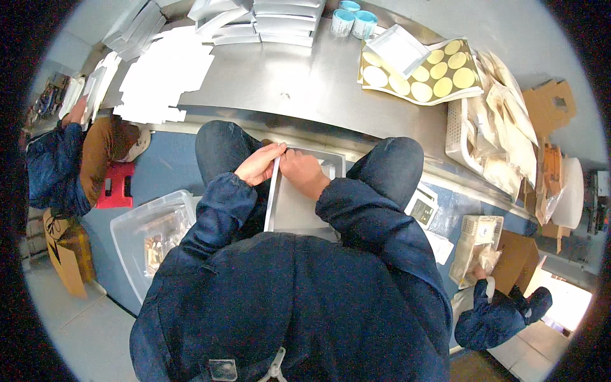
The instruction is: The person folds white cardboard pieces into boxes and stacks them on a metal table while sitting on the floor.
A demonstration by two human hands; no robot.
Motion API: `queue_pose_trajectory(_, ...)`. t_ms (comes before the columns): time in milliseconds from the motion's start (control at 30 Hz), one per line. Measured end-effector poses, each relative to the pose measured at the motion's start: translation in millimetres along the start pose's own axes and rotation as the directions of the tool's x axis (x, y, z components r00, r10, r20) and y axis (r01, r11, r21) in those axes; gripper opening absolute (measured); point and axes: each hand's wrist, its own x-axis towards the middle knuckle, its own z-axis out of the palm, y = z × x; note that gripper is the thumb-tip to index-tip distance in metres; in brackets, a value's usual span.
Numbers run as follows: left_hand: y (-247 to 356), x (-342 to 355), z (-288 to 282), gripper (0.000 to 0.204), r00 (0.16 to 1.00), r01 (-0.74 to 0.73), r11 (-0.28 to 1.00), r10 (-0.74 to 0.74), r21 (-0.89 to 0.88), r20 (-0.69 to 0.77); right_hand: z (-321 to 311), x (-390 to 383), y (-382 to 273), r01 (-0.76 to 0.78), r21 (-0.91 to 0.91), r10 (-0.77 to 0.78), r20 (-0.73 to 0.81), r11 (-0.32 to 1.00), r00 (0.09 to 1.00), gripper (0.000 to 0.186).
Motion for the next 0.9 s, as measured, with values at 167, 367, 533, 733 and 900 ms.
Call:
queue_pose_trajectory(167,8.7,-3.9,17.1,0.026,0.995,-0.022,0.999,0.025,0.032,-0.092,-12.2,4.0,3.8,0.071,-0.03,-0.07,0.023,0.997,0.997,0.023)
queue_pose_trajectory(367,17.7,-4.9,24.4,0.031,0.996,0.015,0.997,-0.007,0.082,-0.086,-3.6,2.3,12.7,0.024,0.008,-0.023,-0.037,1.0,0.999,0.02)
queue_pose_trajectory(533,8.0,-2.0,18.1,0.036,0.997,0.035,0.983,-0.022,0.18,-0.072,-3.8,-3.4,14.4,0.02,0.039,-0.021,0.021,0.999,1.0,0.019)
queue_pose_trajectory(733,5.2,7.0,23.5,0.031,0.995,0.052,0.977,-0.033,0.206,-0.095,2.3,-9.1,10.7,-0.019,-0.036,0.02,0.035,0.999,0.999,0.019)
queue_pose_trajectory(900,3.4,13.6,23.6,0.033,0.991,0.09,0.979,-0.071,0.184,-0.11,7.7,-11.6,22.7,0.046,0.024,-0.044,-0.059,0.999,0.997,0.019)
